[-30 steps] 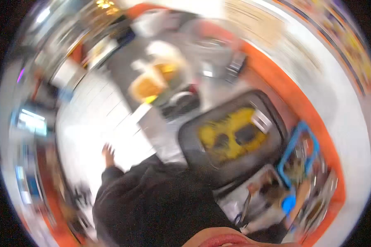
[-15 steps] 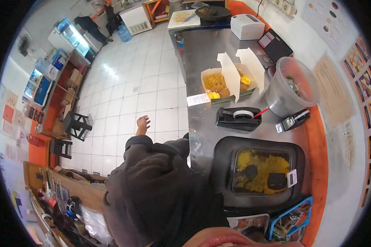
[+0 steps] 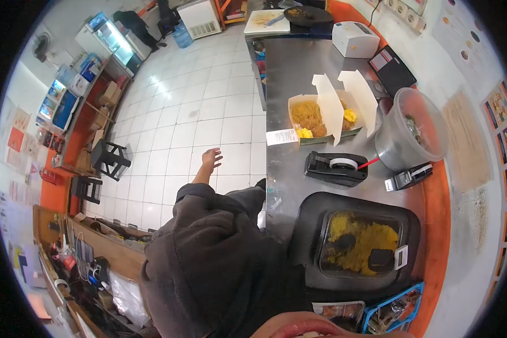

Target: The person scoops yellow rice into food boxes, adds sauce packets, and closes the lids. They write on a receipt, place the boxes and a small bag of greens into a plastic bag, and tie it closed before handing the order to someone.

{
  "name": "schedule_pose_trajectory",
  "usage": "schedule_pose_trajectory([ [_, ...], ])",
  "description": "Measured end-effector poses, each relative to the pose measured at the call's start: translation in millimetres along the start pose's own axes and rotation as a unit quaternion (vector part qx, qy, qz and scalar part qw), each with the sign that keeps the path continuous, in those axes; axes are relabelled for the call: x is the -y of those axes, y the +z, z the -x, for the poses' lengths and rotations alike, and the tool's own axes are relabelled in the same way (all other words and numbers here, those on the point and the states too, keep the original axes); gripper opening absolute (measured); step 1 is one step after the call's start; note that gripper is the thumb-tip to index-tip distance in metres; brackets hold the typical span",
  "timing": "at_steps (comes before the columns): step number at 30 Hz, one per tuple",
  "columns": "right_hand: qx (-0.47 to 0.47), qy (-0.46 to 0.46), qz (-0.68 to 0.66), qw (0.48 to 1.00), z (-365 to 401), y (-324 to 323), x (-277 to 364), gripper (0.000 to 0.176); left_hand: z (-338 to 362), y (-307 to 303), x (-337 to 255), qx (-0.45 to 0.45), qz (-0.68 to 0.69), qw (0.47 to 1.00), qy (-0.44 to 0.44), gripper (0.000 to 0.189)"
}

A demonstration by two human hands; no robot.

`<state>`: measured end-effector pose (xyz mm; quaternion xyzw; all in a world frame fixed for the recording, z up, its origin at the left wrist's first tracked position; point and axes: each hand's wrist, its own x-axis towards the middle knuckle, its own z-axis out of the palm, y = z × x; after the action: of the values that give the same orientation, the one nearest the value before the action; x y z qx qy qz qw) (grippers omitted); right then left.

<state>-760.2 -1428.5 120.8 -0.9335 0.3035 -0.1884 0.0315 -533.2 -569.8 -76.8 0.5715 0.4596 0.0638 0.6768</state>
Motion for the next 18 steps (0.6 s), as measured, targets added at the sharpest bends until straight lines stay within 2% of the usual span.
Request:
schedule_pose_trajectory([
  [4,-0.017,-0.004,-0.003,1.0,-3.7,-2.1,7.7,0.011,0.2,-8.4,9.2,-0.019,0.009,1.0,-0.004,0.033],
  [9,-0.041,0.012,0.002,0.999,1.6,-7.6,14.8,0.011,-15.7,-31.9,37.4,-0.077,0.003,0.996,-0.048,0.032],
  [12,-0.056,0.018,0.005,0.998,4.2,-12.2,23.0,0.011,-20.1,-30.9,45.9,-0.068,0.012,0.995,-0.066,0.033],
  [18,-0.104,0.031,0.019,0.994,16.5,-25.7,29.5,0.011,-20.1,19.9,37.9,-0.04,-0.043,0.998,-0.037,0.031],
])
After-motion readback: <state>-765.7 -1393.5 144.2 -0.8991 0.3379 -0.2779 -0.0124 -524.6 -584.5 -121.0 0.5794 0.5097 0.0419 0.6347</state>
